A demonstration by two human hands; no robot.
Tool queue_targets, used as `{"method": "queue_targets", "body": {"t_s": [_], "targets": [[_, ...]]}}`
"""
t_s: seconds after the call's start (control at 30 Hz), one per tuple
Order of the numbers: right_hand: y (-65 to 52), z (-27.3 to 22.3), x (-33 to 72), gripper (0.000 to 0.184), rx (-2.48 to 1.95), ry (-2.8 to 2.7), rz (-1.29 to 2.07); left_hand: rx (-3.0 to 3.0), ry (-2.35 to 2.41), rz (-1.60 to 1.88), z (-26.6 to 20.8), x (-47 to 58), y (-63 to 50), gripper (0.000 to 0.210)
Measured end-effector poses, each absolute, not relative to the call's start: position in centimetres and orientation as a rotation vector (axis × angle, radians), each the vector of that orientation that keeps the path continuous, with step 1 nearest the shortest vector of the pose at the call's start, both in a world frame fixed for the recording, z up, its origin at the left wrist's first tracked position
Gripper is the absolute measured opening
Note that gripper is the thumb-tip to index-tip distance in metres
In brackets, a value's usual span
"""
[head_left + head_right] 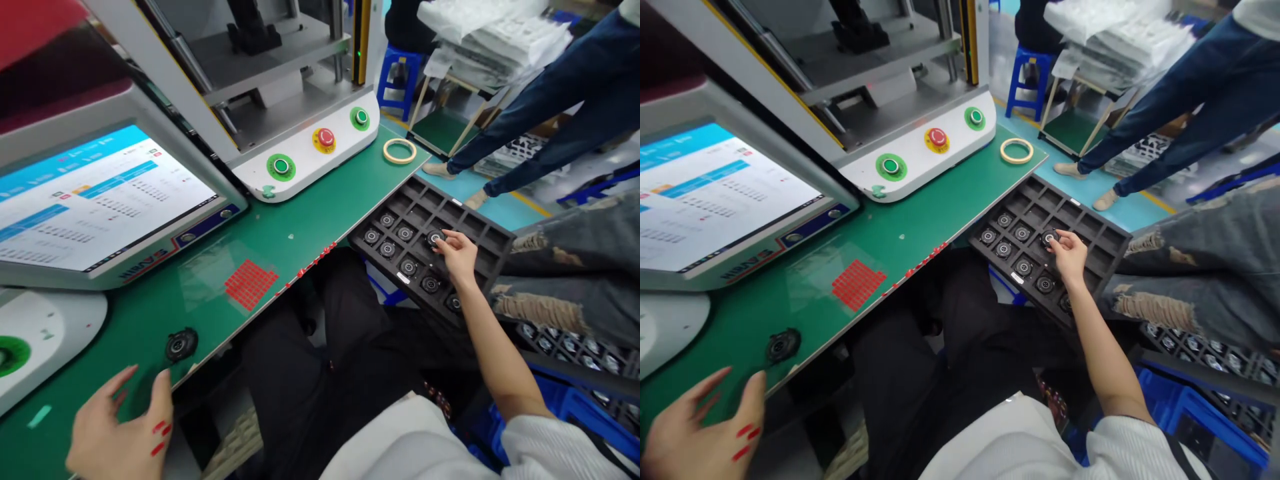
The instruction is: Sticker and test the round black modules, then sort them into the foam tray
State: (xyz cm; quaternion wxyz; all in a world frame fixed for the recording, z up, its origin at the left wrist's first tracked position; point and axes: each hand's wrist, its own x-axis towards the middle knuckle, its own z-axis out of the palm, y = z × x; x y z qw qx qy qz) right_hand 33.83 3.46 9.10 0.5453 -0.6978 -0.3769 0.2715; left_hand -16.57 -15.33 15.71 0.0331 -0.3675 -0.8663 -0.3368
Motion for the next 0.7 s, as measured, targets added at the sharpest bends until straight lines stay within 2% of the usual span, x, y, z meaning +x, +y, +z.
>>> {"method": "queue_targets", "body": {"t_s": [0.1,0.27,0.4,0.5,0.6,0.7], "targets": [[3.8,8.3,33.8,0.036,-1.812,-0.984,0.65,-1.255,-2.694,-0.802,14.7,-17.2,-15.2,0.069],[3.1,7.7,33.3,0.014,-1.964,-1.233,0.539,-1.44,-2.692,-0.857,13.6,-17.1,-14.6,0.051],[2.7,6.4,34.1,0.039,-1.893,-1.69,0.155,-1.339,-2.692,-0.87,13.3,-17.5,-13.9,0.05],[1.8,8.0,32.4,0.041,-1.789,-1.8,0.093,-1.256,-2.694,-0.945,13.3,-17.5,-13.4,0.04],[-0.2,11.7,27.2,0.029,-1.581,-1.669,0.211,-1.239,-2.669,-1.059,13.8,-16.2,-13.2,0.036],[-3.8,15.1,20.1,0.018,-1.406,-1.701,0.535,-1.356,-2.465,-1.192,14.5,-11.9,-13.7,0.04]]}}
